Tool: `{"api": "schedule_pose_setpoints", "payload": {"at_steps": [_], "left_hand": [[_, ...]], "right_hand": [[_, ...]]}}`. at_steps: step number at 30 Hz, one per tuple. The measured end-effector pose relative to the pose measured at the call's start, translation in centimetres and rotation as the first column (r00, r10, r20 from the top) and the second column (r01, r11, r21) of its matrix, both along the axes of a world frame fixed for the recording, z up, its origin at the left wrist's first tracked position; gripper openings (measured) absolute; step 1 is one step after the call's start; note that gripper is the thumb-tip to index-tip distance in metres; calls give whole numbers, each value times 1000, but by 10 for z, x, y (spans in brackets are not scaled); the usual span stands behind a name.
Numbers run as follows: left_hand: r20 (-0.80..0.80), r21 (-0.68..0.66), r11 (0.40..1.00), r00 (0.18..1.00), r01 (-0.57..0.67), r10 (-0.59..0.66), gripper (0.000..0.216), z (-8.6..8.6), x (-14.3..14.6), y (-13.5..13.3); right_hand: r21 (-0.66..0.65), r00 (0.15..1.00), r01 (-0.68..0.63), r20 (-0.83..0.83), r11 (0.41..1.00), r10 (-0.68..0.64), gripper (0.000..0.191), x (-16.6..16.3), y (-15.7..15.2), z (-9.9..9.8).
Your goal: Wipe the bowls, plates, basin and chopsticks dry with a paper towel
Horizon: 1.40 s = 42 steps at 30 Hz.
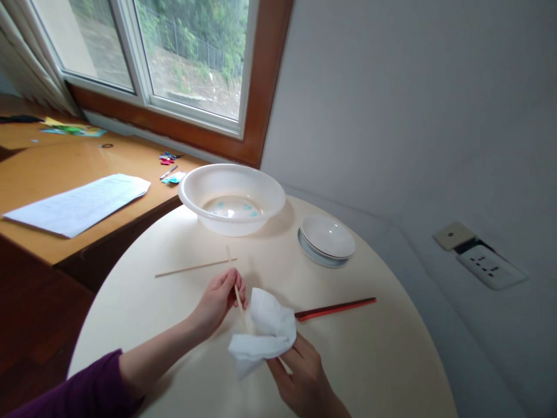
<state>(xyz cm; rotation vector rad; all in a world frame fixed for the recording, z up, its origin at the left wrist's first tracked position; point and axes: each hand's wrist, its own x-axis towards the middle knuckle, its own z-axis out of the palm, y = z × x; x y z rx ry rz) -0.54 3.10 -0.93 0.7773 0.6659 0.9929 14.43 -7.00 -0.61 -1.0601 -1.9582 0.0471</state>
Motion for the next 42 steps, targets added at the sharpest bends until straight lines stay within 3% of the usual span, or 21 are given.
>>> {"api": "schedule_pose_setpoints", "payload": {"at_steps": [3,8,13,18,24,28,31,36,42], "left_hand": [[26,23,996,996,82,-82,42,0,2,-2],[-17,16,961,961,276,-276,45,2,2,-8],[-127,-15,889,881,458,-456,47,1,-2,-11],[-249,-5,832,805,554,-538,39,7,-3,-16],[-344,10,703,662,711,-666,37,14,-3,-23],[-413,-39,661,590,749,-693,39,13,-2,-23],[-368,-98,664,594,741,-716,36,11,-2,-23],[-435,-150,687,577,711,-691,23,5,-2,-23],[-318,-140,648,586,748,-745,31,11,-5,-22]], "right_hand": [[-25,994,12,-108,1000,-14,25,-1,0,0],[-202,949,72,-287,977,-130,22,0,-2,-5],[-416,836,-111,-530,903,-141,22,-4,0,-4],[-443,697,-205,-692,873,-187,21,-10,4,-3],[-471,543,-153,-774,869,-324,10,-11,9,-6],[-450,455,52,-784,891,-422,9,0,13,-8],[-432,484,93,-768,897,-421,7,0,12,-11],[-474,637,-56,-695,879,-335,8,-17,8,-16],[-453,573,13,-727,891,-378,7,-3,10,-10]]}}
